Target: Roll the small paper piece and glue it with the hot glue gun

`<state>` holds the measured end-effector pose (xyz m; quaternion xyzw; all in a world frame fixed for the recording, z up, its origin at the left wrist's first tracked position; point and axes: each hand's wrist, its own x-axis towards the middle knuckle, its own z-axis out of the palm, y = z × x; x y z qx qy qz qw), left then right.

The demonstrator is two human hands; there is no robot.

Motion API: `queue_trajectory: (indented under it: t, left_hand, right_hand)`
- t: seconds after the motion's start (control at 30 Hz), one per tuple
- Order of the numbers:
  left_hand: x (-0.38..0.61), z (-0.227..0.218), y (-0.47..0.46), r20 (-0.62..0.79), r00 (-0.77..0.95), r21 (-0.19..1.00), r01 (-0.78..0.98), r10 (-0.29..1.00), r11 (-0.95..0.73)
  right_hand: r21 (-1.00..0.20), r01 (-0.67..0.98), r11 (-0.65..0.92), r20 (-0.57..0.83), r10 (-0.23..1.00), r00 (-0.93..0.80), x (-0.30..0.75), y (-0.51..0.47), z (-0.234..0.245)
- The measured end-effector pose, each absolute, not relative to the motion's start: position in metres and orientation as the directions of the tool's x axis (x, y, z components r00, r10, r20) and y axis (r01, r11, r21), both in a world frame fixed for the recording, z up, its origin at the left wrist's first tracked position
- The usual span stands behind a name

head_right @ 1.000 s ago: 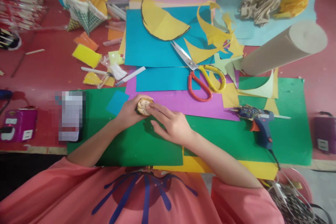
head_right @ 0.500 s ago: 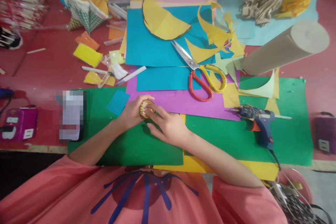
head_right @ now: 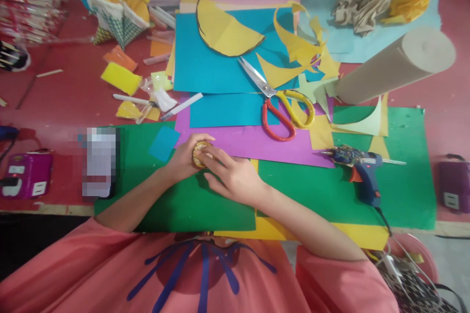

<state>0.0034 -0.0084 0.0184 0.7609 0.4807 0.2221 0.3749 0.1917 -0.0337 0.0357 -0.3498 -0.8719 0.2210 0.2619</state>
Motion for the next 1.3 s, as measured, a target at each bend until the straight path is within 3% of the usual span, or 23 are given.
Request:
queue_trajectory:
  t: [0.13,0.4,0.73,0.97,1.13,1.3]
  left_hand:
    - [0.004,0.018,-0.009,-0.058,0.452,0.786,0.570,0.890,-0.238]
    - [0.004,0.017,-0.010,-0.015,0.435,0.751,0.600,0.901,-0.277]
    - [0.005,0.018,-0.012,0.122,0.448,0.773,0.517,0.886,-0.367]
    - [-0.001,0.025,-0.010,0.191,0.449,0.716,0.544,0.873,-0.437]
    - [-0.007,0.021,-0.010,0.239,0.520,0.651,0.541,0.820,-0.532]
    - [-0.004,0.020,-0.010,0.186,0.458,0.697,0.562,0.869,-0.445]
  right_hand:
    - [-0.547,0.500,0.672,0.300,0.714,-0.632,0.190,-0.035,0.037]
    - [-0.630,0.450,0.633,0.228,0.705,-0.672,0.195,-0.032,0.039]
    - [-0.567,0.487,0.664,0.330,0.725,-0.604,0.195,-0.032,0.039]
    - [-0.642,0.406,0.650,0.324,0.710,-0.625,0.201,-0.030,0.039]
    - [-0.604,0.431,0.670,0.345,0.708,-0.616,0.200,-0.031,0.038]
    - [-0.600,0.473,0.645,0.334,0.740,-0.584,0.199,-0.032,0.037]
